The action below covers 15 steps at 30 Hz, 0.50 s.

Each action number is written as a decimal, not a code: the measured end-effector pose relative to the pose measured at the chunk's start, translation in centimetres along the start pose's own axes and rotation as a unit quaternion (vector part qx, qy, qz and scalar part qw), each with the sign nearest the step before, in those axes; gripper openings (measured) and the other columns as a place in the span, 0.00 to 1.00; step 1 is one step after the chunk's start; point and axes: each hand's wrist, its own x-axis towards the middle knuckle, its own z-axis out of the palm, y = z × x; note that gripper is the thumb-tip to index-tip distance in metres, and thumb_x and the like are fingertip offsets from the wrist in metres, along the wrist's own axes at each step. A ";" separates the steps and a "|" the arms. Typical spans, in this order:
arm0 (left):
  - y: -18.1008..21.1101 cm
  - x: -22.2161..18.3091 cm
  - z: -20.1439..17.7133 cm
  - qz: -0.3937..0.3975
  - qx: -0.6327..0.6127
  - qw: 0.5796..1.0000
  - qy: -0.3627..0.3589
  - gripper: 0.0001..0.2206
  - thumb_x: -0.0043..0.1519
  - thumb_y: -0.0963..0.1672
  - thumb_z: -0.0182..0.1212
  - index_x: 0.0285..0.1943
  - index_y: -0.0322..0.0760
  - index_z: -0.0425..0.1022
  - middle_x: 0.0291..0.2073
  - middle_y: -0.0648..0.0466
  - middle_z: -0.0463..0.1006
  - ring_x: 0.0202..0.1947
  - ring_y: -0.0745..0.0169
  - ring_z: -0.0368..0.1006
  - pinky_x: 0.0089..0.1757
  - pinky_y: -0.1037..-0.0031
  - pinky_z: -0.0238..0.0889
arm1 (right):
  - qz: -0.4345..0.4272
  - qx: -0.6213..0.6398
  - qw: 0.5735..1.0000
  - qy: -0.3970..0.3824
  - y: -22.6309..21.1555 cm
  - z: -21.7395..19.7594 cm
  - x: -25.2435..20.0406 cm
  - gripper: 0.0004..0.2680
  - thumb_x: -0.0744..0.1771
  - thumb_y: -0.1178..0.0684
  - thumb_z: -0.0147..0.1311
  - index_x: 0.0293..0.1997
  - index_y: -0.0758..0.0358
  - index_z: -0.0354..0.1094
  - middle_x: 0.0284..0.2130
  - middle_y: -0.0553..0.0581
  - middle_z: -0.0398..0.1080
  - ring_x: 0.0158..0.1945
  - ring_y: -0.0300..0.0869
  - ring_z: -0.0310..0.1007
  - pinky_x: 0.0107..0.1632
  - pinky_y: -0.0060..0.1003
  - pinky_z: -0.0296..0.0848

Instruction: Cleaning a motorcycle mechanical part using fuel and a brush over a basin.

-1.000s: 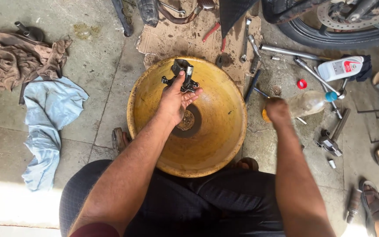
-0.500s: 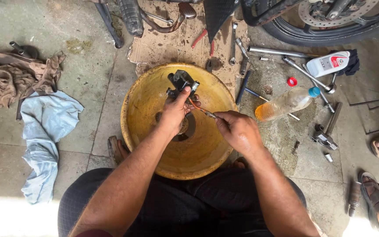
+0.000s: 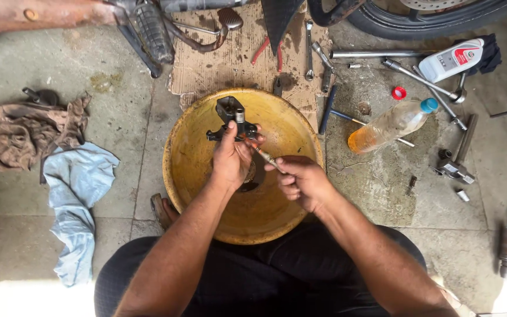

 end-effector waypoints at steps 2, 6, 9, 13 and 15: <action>0.7 -0.3 1.1 0.022 -0.008 0.999 -0.021 0.21 0.69 0.54 0.57 0.53 0.31 0.74 0.43 0.47 0.82 0.41 0.55 0.78 0.50 0.65 0.70 | 0.038 0.121 0.991 -0.051 0.7 0.0 0.0 0.10 0.71 0.47 0.53 0.44 0.65 0.76 0.16 0.42 0.55 0.17 0.31 0.47 0.19 0.28 0.47; 1.5 -0.4 1.7 0.069 -0.018 0.997 -0.017 0.19 0.68 0.51 0.58 0.54 0.30 0.74 0.44 0.47 0.82 0.40 0.55 0.78 0.48 0.63 0.71 | 0.045 0.215 0.971 -0.089 1.5 1.7 0.1 0.11 0.70 0.44 0.51 0.44 0.62 0.73 0.15 0.42 0.56 0.15 0.32 0.49 0.18 0.30 0.50; 0.7 0.9 -0.6 0.161 0.096 0.981 0.037 0.18 0.69 0.50 0.60 0.58 0.31 0.69 0.44 0.49 0.80 0.41 0.56 0.77 0.47 0.64 0.69 | 0.027 0.199 0.976 -0.084 0.9 3.3 0.1 0.12 0.71 0.44 0.51 0.44 0.63 0.73 0.14 0.42 0.57 0.14 0.32 0.53 0.17 0.30 0.53; 0.3 0.1 0.6 0.192 0.238 0.942 0.140 0.19 0.69 0.51 0.59 0.58 0.33 0.62 0.42 0.50 0.79 0.42 0.60 0.78 0.47 0.67 0.70 | -0.292 -0.293 0.905 0.103 -0.9 3.7 0.3 0.13 0.68 0.48 0.58 0.52 0.63 0.64 0.22 0.46 0.73 0.21 0.31 0.70 0.23 0.29 0.69; -0.1 -0.2 0.6 0.244 0.273 0.921 0.134 0.24 0.67 0.52 0.63 0.60 0.36 0.58 0.42 0.49 0.79 0.45 0.61 0.77 0.49 0.69 0.69 | -0.497 -0.540 0.639 0.233 -1.1 3.4 0.3 0.06 0.70 0.54 0.58 0.46 0.66 0.73 0.34 0.58 0.78 0.24 0.37 0.71 0.24 0.35 0.70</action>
